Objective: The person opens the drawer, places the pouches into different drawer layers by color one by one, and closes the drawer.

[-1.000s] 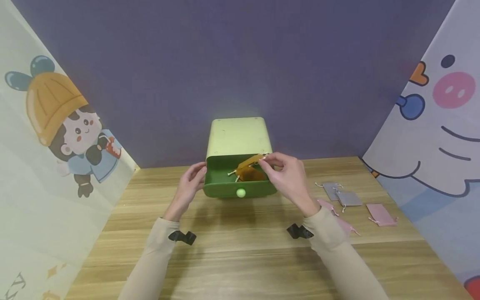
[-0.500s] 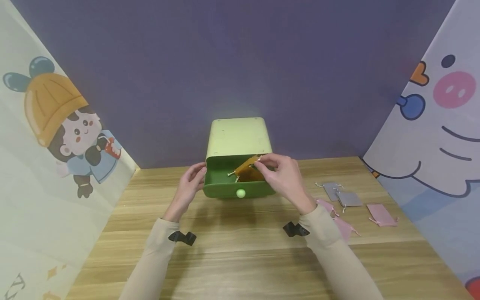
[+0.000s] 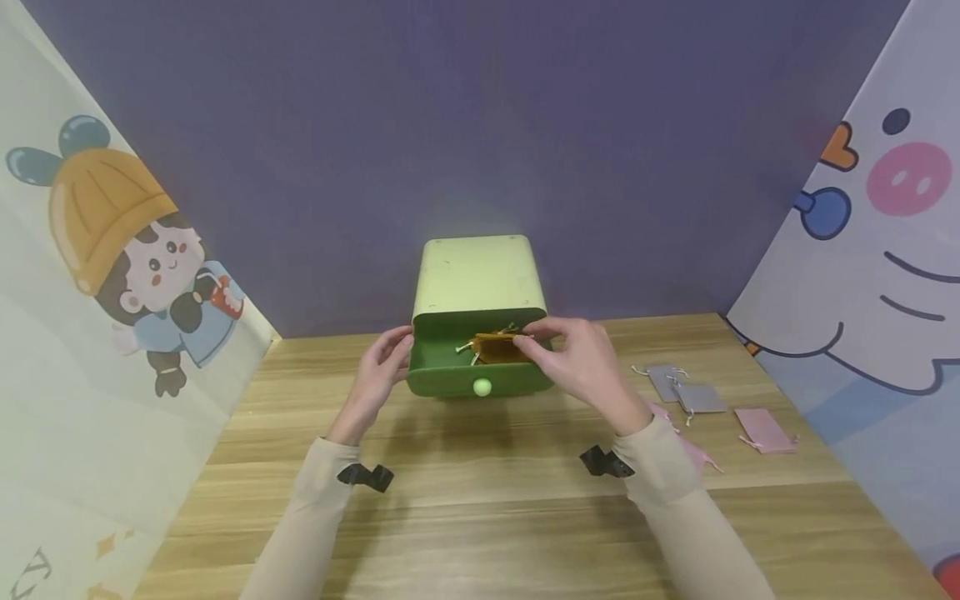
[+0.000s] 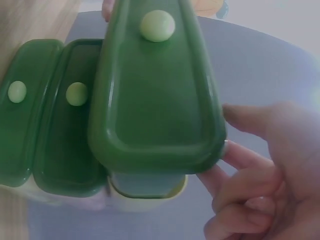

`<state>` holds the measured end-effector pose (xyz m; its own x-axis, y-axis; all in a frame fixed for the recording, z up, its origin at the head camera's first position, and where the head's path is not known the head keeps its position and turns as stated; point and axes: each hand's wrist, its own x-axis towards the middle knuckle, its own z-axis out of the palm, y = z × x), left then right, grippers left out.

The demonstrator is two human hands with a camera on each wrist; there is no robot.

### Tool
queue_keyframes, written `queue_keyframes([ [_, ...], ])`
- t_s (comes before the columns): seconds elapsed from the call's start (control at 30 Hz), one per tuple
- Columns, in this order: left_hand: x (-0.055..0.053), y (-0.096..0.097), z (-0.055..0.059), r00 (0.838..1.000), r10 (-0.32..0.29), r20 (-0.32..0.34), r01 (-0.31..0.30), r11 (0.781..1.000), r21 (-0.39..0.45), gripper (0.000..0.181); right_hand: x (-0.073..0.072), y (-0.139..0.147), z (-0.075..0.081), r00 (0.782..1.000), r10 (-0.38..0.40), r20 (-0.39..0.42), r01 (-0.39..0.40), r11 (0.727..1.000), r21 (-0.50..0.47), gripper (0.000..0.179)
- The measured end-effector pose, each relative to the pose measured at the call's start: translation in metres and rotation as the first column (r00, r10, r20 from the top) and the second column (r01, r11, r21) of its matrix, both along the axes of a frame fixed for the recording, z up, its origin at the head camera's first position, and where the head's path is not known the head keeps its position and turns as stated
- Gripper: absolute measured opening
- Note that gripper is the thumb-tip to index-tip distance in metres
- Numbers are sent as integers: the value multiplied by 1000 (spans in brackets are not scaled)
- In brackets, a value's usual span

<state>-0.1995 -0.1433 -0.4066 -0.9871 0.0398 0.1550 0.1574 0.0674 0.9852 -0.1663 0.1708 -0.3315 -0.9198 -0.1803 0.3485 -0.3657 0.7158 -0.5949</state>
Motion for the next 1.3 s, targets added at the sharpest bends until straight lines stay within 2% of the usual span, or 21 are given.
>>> queue_keyframes([
  [0.13, 0, 0, 1, 1000, 0, 5, 0, 1000, -2, 50, 6, 1, 4, 1000, -24, -8, 24, 999, -21, 33],
  [0.33, 1, 0, 2, 1000, 4, 5, -4, 1000, -9, 50, 16, 1, 8, 998, -44, -39, 40, 994, -100, 24],
  [0.53, 2, -1, 2, 1000, 2, 1, -2, 1000, -2, 49, 24, -4, 6, 997, -17, -76, 7, 990, -138, 15],
  [0.7, 1, -2, 1, 1000, 2, 1, -2, 1000, -6, 50, 28, -9, -1, 990, -11, -143, -18, 979, -202, 11],
  [0.87, 2, -1, 3, 1000, 4, 7, -4, 1000, -11, 50, 31, -14, -12, 967, -3, -255, -72, 956, -285, 9],
  [1.0, 2, -1, 3, 1000, 2, 7, -2, 1000, -14, 50, 33, -17, -22, 938, 18, -345, -144, 928, -343, 14],
  [1.17, 3, 0, 4, 1000, 2, 12, -2, 1000, -21, 51, 36, -22, -37, 900, 62, -431, -227, 911, -345, 18],
  [1.3, 3, 0, 4, 1000, 8, 16, -8, 1000, -19, 50, 38, -28, -50, 886, 94, -453, -253, 918, -305, 18],
])
